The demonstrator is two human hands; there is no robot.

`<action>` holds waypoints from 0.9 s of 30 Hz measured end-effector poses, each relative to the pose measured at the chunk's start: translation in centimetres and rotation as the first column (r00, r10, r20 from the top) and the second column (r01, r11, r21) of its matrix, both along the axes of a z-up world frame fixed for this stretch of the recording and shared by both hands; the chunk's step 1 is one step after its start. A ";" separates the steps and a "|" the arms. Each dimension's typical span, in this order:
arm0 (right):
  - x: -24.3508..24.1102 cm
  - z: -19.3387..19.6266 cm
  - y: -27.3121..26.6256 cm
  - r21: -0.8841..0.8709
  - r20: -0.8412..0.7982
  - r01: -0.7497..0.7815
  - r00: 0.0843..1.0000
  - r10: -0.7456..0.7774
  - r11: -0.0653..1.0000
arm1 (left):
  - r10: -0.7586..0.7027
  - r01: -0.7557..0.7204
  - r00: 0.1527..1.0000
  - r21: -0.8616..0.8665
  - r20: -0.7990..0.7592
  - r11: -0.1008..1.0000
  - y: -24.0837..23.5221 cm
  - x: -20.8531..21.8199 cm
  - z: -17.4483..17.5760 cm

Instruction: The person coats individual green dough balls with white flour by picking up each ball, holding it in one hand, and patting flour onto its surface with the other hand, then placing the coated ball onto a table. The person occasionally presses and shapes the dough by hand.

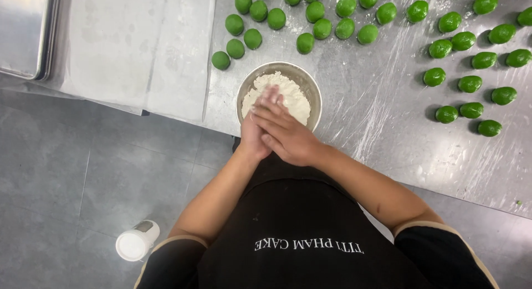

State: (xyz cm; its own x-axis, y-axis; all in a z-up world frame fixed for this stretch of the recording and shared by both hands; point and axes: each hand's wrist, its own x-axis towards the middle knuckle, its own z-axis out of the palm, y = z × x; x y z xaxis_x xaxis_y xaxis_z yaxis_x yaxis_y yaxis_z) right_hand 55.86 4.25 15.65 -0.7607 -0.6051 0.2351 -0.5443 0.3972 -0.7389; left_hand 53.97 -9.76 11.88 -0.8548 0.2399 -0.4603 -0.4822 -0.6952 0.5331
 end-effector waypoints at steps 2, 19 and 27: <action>-1.7 -1.1 0.2 0.097 0.006 0.154 0.988 -0.155 0.983 | -0.031 0.024 0.995 0.066 0.100 0.998 0.6 1.1 0.0; -1.2 -0.7 1.0 0.481 0.508 -0.149 0.851 -0.136 0.864 | 0.144 -0.138 0.983 -0.057 0.115 0.989 -4.4 0.8 -0.3; 0.3 -1.2 -0.2 -0.216 0.415 0.285 0.893 -0.176 0.934 | 0.168 -0.196 0.971 -0.170 -0.169 0.966 -1.4 1.5 -0.1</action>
State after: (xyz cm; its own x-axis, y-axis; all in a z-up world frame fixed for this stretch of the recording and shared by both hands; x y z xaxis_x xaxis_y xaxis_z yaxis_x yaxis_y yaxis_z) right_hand 56.15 4.06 14.41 -0.9334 -0.3580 0.0232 -0.1148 0.2369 -0.9647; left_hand 55.48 -11.19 11.75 -0.9392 -0.0027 -0.3433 -0.2602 -0.6469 0.7169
